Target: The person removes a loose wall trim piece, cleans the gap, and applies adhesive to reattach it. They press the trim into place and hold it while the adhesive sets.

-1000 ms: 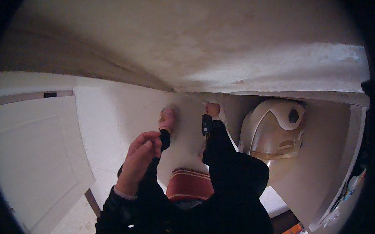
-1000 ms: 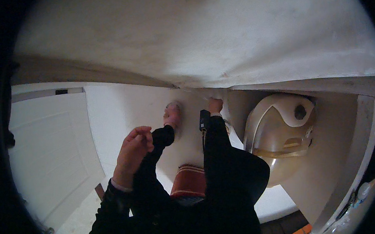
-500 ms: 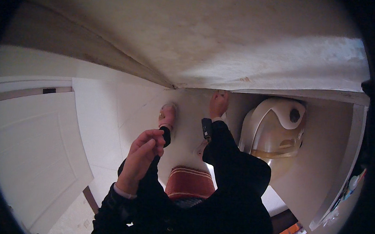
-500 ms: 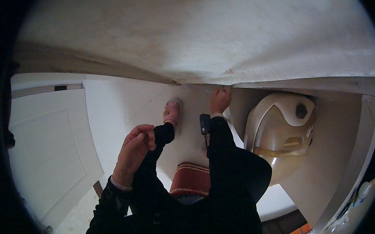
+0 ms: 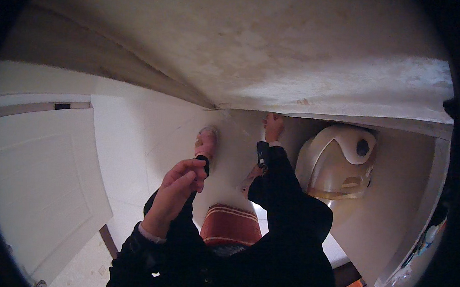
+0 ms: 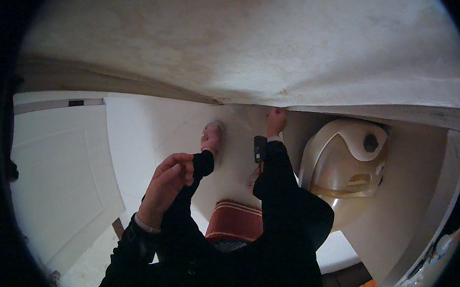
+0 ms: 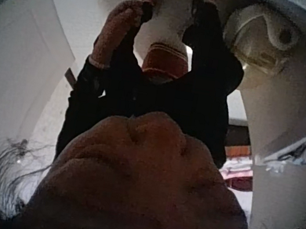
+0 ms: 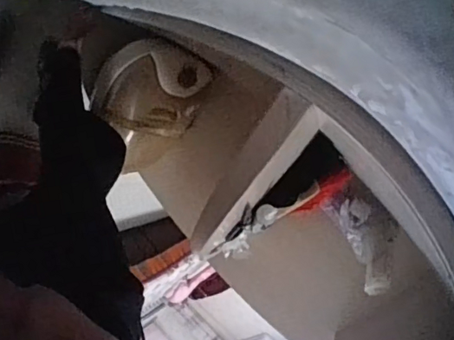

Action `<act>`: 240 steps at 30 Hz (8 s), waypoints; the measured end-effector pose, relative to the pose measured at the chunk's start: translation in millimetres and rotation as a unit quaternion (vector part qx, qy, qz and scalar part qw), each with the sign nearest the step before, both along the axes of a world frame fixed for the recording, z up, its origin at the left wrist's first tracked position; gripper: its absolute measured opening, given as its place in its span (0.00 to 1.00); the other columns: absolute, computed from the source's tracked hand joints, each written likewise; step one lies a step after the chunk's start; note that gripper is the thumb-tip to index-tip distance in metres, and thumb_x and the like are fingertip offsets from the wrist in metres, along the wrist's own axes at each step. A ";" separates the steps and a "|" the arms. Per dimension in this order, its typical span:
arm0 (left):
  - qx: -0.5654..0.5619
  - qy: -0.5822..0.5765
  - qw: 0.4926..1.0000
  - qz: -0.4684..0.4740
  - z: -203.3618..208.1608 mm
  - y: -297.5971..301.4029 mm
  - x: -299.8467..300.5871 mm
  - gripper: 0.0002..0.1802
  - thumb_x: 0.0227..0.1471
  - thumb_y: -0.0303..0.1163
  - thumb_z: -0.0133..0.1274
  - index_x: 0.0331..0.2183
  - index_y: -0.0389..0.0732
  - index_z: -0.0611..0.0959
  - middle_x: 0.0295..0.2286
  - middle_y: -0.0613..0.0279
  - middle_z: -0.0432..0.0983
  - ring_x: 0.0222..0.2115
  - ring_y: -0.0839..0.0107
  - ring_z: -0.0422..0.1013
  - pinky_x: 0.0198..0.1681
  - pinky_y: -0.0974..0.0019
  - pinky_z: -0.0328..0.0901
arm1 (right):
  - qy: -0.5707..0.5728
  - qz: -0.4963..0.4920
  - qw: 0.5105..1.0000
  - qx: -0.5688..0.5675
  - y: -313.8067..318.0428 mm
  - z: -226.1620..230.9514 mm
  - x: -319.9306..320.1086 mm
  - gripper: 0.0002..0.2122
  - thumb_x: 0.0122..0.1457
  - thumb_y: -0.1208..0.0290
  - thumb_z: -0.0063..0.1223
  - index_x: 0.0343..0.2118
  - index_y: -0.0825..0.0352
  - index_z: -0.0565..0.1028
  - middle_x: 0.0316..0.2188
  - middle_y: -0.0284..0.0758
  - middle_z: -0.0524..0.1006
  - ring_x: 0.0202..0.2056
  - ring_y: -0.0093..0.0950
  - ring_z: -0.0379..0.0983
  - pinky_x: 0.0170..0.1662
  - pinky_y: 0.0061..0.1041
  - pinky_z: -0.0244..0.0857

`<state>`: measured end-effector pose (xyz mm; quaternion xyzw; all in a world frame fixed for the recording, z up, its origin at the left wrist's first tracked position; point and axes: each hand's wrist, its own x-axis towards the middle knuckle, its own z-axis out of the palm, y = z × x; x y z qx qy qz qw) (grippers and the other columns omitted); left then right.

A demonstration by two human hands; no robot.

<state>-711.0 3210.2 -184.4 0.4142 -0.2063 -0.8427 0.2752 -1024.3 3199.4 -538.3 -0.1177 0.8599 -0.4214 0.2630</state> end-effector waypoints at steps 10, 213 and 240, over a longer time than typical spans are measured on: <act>0.001 -0.014 1.000 -0.005 0.7 -0.7 -2.2 0.18 0.60 0.31 0.48 0.50 0.35 0.73 0.36 0.63 0.74 0.33 0.76 0.68 0.41 0.71 0.63 | 0.003 0.073 0.994 0.078 23.9 -85.7 -30.8 0.10 0.50 0.66 0.57 0.18 0.65 0.77 0.16 0.40 0.76 0.20 0.31 0.76 0.24 0.35 0.66; -0.328 -0.112 0.918 -0.191 -4.0 117.7 -44.1 0.31 0.65 0.47 0.39 0.61 0.38 0.61 0.54 0.61 0.65 0.54 0.70 0.62 0.58 0.65 0.55 | 0.095 0.448 0.853 -0.250 167.5 379.8 92.7 0.08 0.50 0.73 0.57 0.32 0.69 0.72 0.29 0.40 0.73 0.32 0.34 0.73 0.34 0.31 0.66; -0.633 0.086 0.748 -0.183 237.7 197.0 -175.2 0.29 0.53 0.23 0.56 0.56 0.42 0.70 0.56 0.59 0.56 0.48 0.70 0.66 0.53 0.64 0.64 | 0.354 0.208 0.813 -0.413 328.4 631.3 13.1 0.12 0.49 0.86 0.52 0.38 0.69 0.74 0.42 0.39 0.71 0.41 0.32 0.72 0.40 0.25 0.69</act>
